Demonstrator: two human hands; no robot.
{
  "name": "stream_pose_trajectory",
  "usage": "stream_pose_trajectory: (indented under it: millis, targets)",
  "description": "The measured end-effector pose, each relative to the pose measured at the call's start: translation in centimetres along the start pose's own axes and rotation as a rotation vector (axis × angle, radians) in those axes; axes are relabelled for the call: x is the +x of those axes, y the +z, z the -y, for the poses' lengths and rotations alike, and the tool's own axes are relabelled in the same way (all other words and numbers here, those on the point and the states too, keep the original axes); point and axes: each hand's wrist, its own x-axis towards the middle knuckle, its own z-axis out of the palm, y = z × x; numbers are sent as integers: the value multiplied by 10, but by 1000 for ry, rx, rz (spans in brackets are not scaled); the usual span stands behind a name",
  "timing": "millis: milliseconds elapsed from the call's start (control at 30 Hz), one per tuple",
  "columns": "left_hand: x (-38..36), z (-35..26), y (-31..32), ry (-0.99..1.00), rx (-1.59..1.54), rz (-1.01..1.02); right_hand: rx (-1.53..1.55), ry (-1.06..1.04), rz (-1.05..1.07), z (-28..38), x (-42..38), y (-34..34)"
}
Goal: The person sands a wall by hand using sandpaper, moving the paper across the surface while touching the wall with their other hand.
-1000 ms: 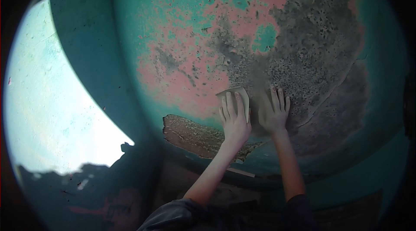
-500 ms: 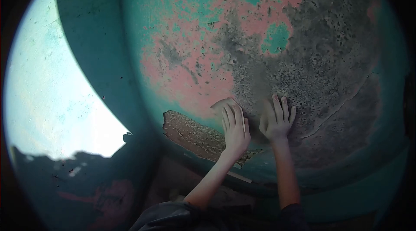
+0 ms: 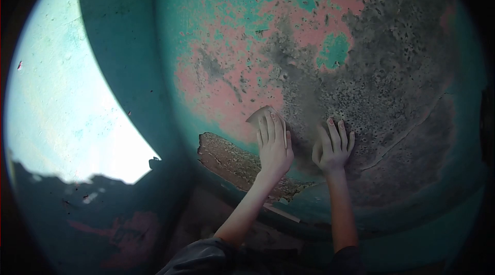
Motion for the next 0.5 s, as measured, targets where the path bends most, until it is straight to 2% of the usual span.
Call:
stream_pose_trajectory:
  millis: [67,200,267,400,467,500]
  targets:
    - [25,5,-14,-98,84,-164,-2,3,-15,-1,0,1]
    - [-1,-5,10,-113,102,-162,12,26,-17,1,3,1]
    - [-35,-11,22,-34,247,40,9,14,-21,1,1,0]
    - [17,13,-16,-137,216,7,21,15,-14,1,-2,1]
    - [44,21,-30,-196,44,-210,16,19,-35,1,0,2]
    - [35,19,-21,-194,45,-212,16,19,-38,0,0,0]
